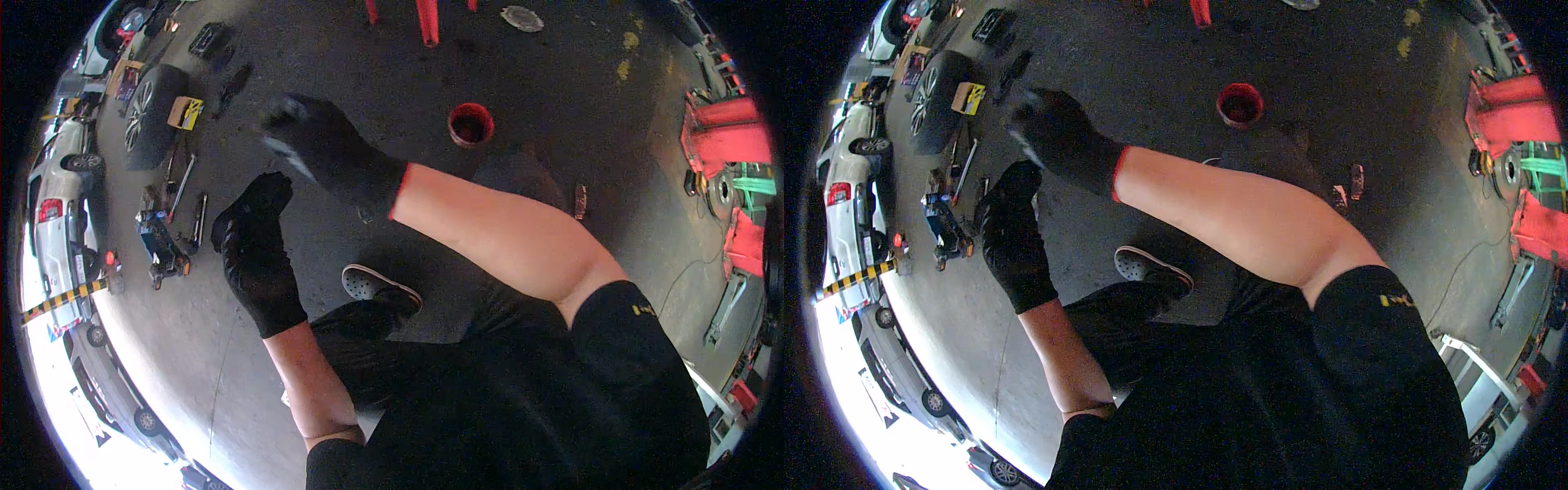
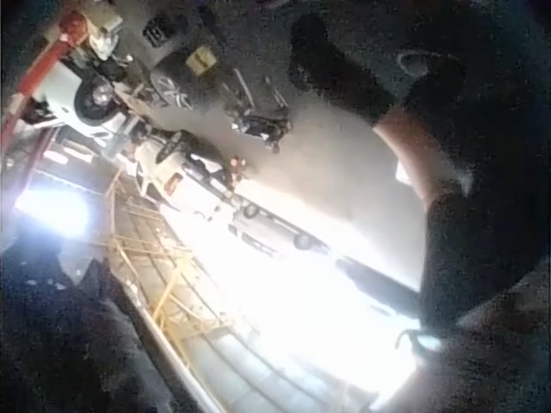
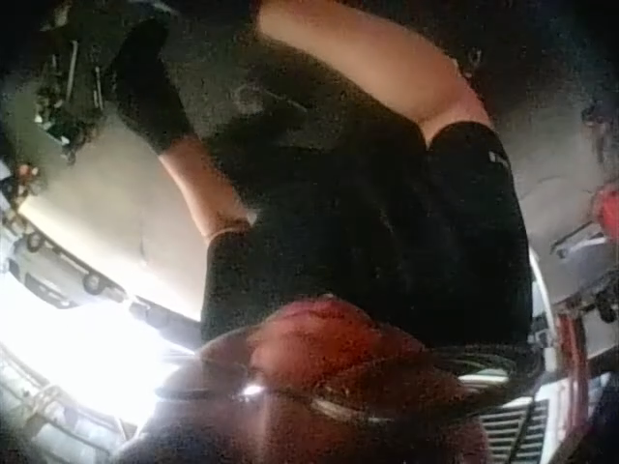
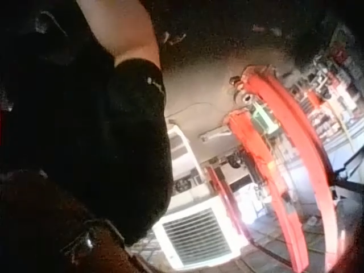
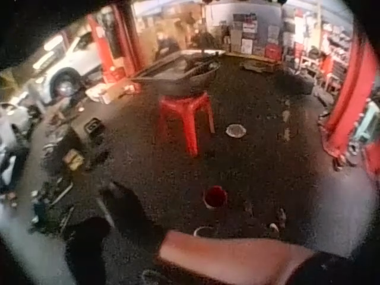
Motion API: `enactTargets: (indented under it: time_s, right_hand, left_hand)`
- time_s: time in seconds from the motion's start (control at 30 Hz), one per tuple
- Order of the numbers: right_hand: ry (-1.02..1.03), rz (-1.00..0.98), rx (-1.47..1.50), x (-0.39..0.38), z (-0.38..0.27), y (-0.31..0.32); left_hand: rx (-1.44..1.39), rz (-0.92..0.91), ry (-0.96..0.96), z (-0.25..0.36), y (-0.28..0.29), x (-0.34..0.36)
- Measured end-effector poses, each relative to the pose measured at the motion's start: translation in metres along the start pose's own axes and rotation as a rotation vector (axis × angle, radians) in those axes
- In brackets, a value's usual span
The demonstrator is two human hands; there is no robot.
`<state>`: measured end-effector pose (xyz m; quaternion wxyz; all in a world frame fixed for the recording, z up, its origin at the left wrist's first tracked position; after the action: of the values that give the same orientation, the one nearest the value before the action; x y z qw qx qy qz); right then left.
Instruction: Applying lubricant or cleaner to automotive brake pads before installation.
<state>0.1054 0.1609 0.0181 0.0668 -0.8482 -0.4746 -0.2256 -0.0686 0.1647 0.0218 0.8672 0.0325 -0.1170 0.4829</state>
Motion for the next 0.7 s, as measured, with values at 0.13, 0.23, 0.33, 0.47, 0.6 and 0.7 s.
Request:
enactTargets:
  time_s: [0.13,0.23,0.33,0.47,0.6,0.7]
  right_hand:
    - [-0.524,-0.271,0.565,-0.037,0.037,-0.053]
    - [-0.535,-0.248,0.326,-0.036,0.039,-0.048]
    - [-0.44,-0.205,0.225,-0.031,0.043,-0.033]
    - [-0.626,-0.193,0.498,-0.048,0.041,-0.027]
    - [-0.655,-0.228,0.533,-0.057,0.026,-0.024]
    - [-0.528,-0.291,0.372,-0.058,0.022,-0.023]
  left_hand:
    - [-0.122,0.234,0.151,-0.023,0.039,-0.014]
    - [-0.531,0.352,0.204,-0.045,0.05,-0.025]
    - [-0.719,0.414,0.266,-0.055,0.053,-0.032]
    - [-1.003,0.322,0.276,-0.049,0.035,-0.03]
    - [-0.862,0.313,0.171,-0.031,0.021,-0.025]
    - [-0.889,0.254,0.155,-0.033,0.019,-0.023]
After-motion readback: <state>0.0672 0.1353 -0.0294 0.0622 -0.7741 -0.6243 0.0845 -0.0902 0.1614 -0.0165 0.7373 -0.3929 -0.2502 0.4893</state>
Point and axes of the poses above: each hand's wrist, its own x-axis towards the middle knuckle, its own y-axis out of the back of the hand, z = x × y, the point moved 9 cm from there along x, towards the middle knuckle, and after that the axes turned 9 degrees about -x, right-handed, at the moved point
